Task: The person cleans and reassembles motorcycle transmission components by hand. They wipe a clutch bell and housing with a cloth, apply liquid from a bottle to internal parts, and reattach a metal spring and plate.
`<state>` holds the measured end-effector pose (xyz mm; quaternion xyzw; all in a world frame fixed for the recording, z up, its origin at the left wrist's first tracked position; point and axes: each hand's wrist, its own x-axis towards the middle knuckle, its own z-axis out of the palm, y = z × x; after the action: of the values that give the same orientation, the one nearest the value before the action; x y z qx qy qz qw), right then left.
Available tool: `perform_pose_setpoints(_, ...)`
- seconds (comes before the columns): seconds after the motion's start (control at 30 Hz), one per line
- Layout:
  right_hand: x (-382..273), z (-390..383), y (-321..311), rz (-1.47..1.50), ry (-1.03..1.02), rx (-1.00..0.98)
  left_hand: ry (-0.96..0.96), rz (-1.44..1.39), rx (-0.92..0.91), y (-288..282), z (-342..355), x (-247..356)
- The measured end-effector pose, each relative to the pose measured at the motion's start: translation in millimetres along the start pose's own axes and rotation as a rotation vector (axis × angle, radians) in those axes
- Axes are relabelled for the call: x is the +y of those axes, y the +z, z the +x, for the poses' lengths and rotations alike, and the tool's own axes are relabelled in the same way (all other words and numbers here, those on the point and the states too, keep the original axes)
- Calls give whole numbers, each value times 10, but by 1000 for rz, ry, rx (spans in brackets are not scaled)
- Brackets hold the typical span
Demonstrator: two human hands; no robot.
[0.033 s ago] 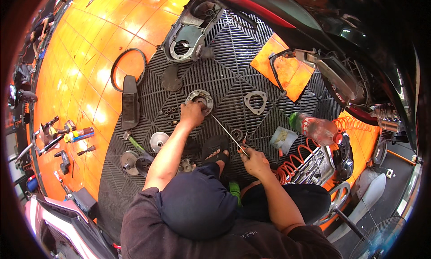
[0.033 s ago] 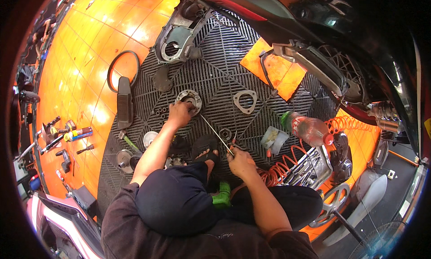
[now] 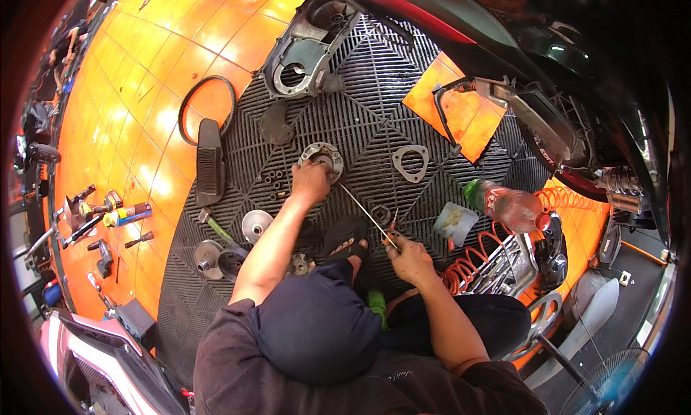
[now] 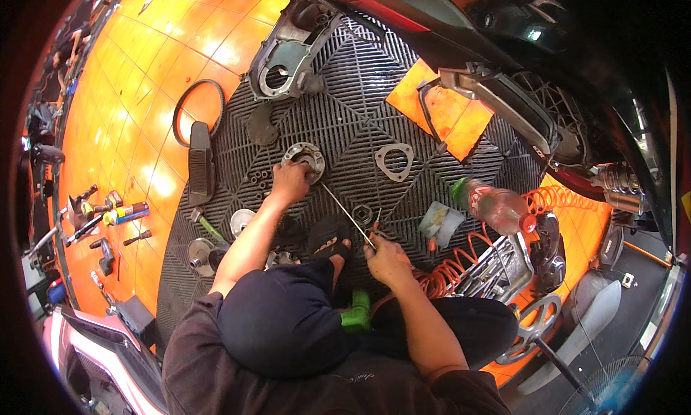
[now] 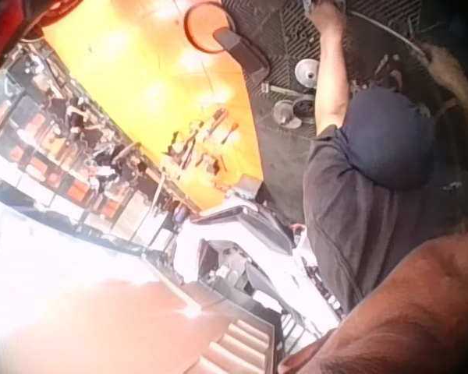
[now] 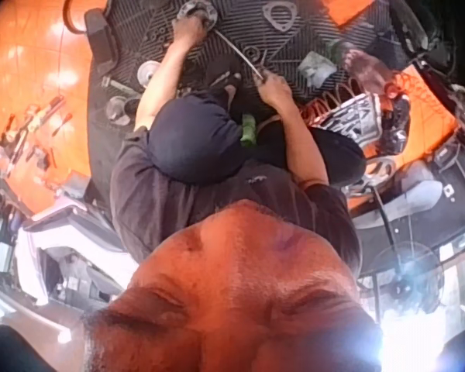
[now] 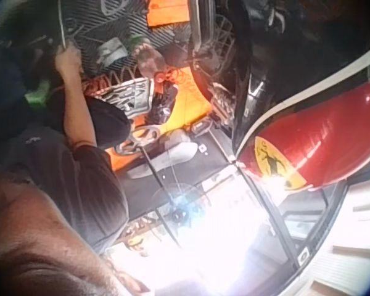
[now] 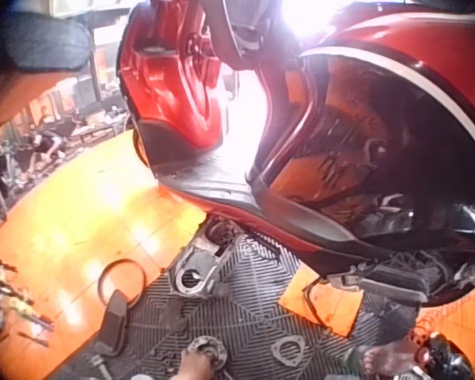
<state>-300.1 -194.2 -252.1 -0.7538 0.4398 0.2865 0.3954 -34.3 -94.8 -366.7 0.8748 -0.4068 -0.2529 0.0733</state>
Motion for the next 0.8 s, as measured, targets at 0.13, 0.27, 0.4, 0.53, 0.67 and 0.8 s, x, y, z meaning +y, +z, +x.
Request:
perform_pose_setpoints(0.13,13,35,9,18,-22,-17,-47,-19,-101,-29,45,127)
perform_pose_setpoints(0.27,75,63,71,-12,-50,32,-99,18,-83,-69,16,87)
perform_pose_setpoints(0.4,30,29,10,16,-64,83,-100,-18,-76,-38,-18,-6)
perform_pose_setpoints(0.53,11,56,-80,64,-69,127,-170,-24,368,-13,-57,-6)
perform_pose_setpoints(0.67,56,103,-118,94,-152,194,-376,-136,196,73,20,216)
perform_pose_setpoints(0.8,59,84,-212,-20,-245,290,3,-2,88,-43,124,-110)
